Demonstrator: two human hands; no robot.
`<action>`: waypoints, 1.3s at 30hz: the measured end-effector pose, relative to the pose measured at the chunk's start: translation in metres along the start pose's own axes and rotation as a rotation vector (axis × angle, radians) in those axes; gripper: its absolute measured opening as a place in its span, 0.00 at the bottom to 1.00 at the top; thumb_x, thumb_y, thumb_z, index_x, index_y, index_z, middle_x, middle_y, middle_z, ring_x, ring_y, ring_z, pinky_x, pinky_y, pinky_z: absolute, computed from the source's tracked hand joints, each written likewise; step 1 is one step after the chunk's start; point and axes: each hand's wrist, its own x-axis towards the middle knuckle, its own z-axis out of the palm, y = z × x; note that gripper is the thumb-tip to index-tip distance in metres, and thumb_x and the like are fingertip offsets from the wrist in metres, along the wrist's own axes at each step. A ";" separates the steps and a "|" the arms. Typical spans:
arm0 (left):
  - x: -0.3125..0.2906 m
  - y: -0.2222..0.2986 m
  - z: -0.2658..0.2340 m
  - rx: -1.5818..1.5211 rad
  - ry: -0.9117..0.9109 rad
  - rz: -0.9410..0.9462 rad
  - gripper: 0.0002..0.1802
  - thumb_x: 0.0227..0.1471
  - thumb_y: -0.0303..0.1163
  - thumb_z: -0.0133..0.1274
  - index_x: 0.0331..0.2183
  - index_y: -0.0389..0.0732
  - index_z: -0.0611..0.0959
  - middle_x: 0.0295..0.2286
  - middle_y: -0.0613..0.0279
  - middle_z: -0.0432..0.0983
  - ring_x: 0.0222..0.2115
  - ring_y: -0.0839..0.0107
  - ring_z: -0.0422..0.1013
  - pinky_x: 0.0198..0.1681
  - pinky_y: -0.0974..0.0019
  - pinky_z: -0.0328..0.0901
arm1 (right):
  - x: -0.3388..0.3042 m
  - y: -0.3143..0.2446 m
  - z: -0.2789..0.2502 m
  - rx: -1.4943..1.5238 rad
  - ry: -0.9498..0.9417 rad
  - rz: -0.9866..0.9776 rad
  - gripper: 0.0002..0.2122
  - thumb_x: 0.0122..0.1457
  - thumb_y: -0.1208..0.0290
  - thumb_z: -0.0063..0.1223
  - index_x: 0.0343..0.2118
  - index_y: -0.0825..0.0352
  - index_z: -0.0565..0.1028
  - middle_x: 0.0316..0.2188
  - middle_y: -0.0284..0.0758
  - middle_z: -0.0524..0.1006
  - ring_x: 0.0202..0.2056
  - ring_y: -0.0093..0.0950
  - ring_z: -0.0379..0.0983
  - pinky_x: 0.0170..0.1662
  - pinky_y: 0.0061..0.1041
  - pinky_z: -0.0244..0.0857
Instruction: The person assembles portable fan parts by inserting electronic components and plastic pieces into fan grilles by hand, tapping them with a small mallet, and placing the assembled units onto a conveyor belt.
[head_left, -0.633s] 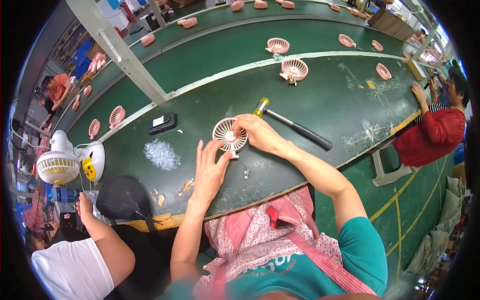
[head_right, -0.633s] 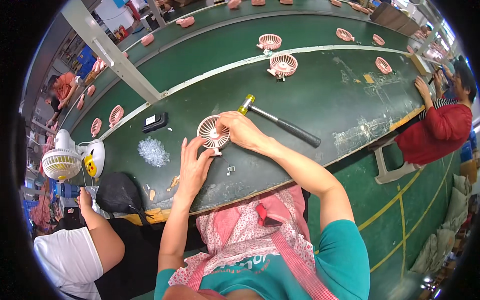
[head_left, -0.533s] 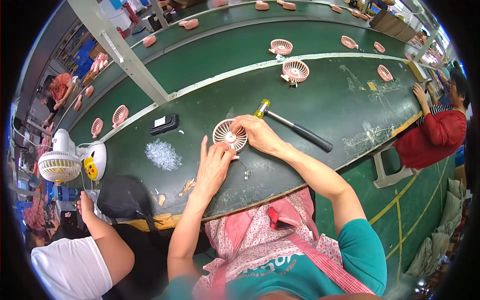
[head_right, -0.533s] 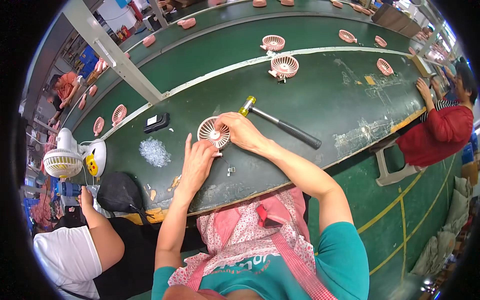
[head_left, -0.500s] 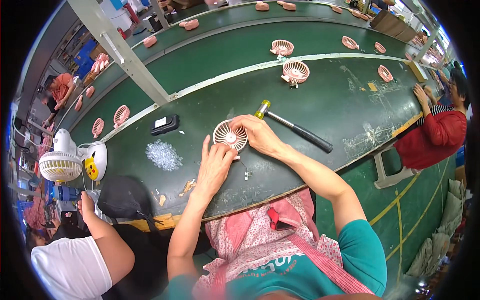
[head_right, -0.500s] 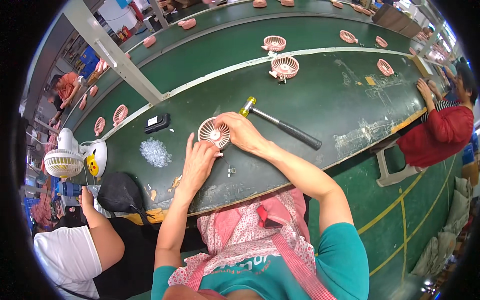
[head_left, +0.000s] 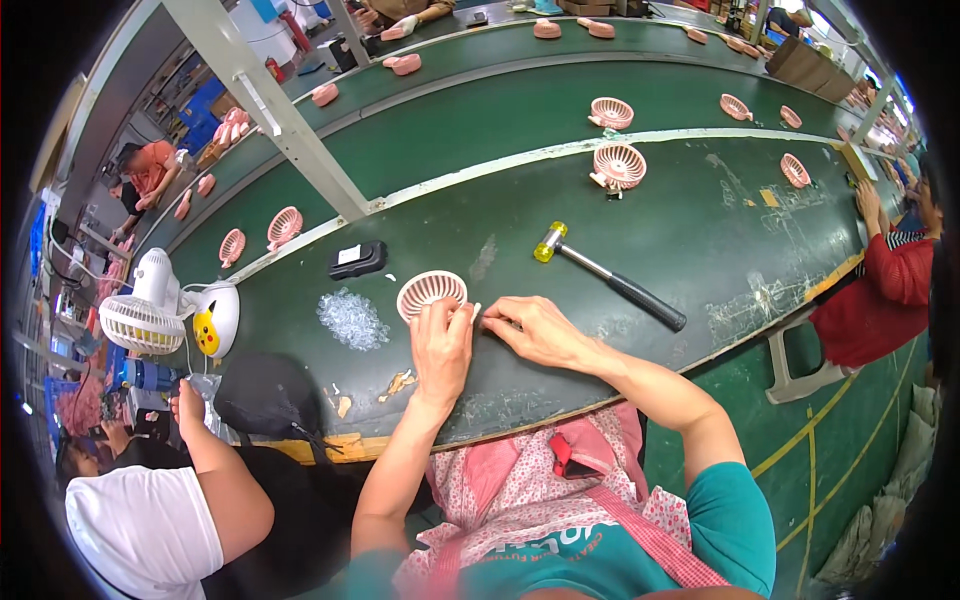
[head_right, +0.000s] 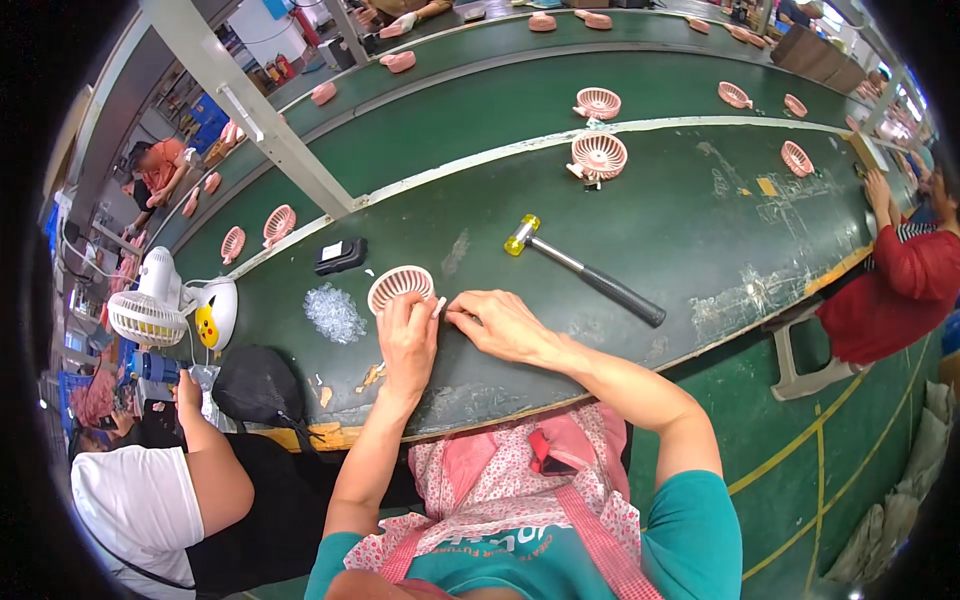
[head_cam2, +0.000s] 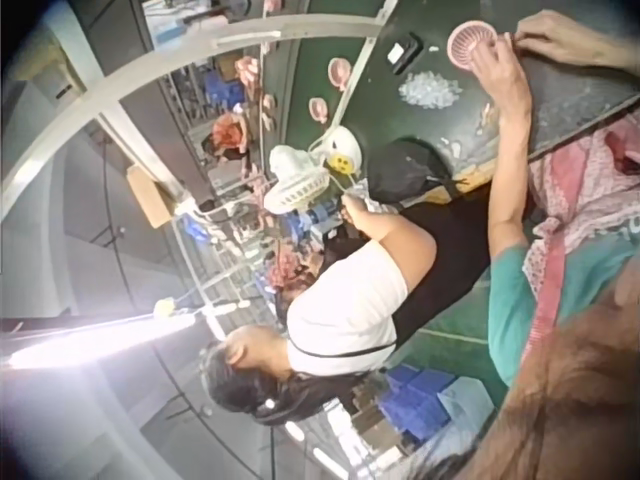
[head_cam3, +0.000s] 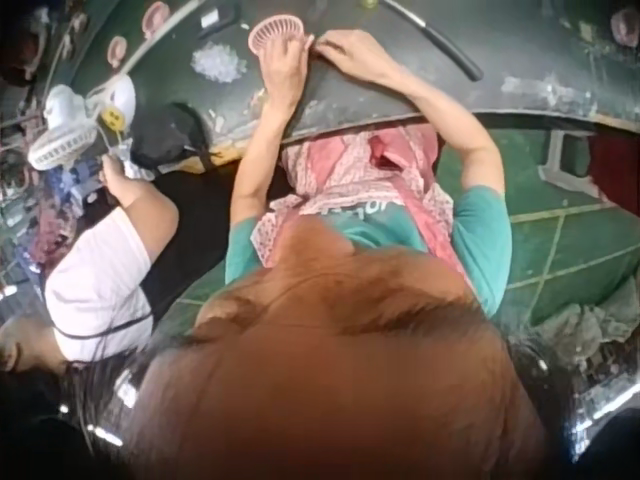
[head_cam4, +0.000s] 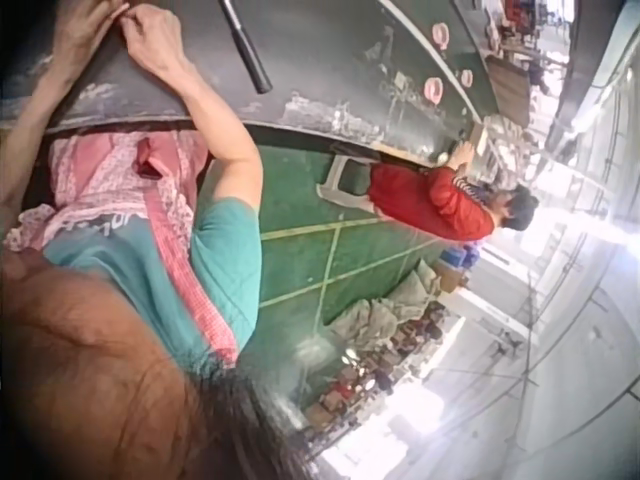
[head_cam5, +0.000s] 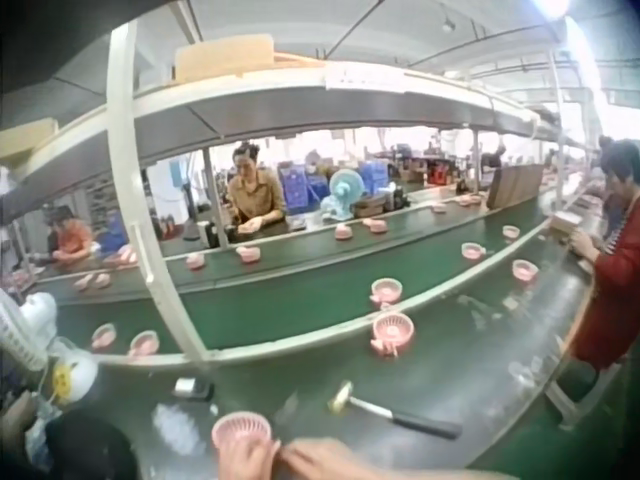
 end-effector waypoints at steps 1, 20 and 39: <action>0.000 0.001 0.001 -0.008 0.000 -0.020 0.09 0.44 0.22 0.60 0.32 0.39 0.80 0.34 0.61 0.73 0.35 0.60 0.69 0.38 0.57 0.62 | 0.000 -0.001 0.001 0.007 -0.005 -0.008 0.07 0.60 0.73 0.53 0.37 0.72 0.77 0.32 0.46 0.79 0.35 0.43 0.78 0.38 0.34 0.70; -0.008 0.007 -0.015 -0.532 0.042 -0.285 0.06 0.49 0.28 0.61 0.32 0.40 0.81 0.29 0.61 0.74 0.32 0.62 0.69 0.43 0.59 0.62 | 0.005 -0.010 -0.017 0.526 -0.053 0.320 0.10 0.60 0.71 0.56 0.39 0.72 0.81 0.26 0.27 0.77 0.28 0.14 0.66 0.31 0.17 0.60; -0.021 0.033 -0.016 -0.246 -0.083 -0.150 0.28 0.46 0.34 0.64 0.49 0.37 0.75 0.49 0.51 0.69 0.54 0.51 0.63 0.58 0.52 0.60 | 0.006 0.037 -0.010 -0.311 0.266 0.073 0.05 0.56 0.74 0.59 0.30 0.70 0.80 0.23 0.39 0.80 0.27 0.38 0.76 0.35 0.33 0.68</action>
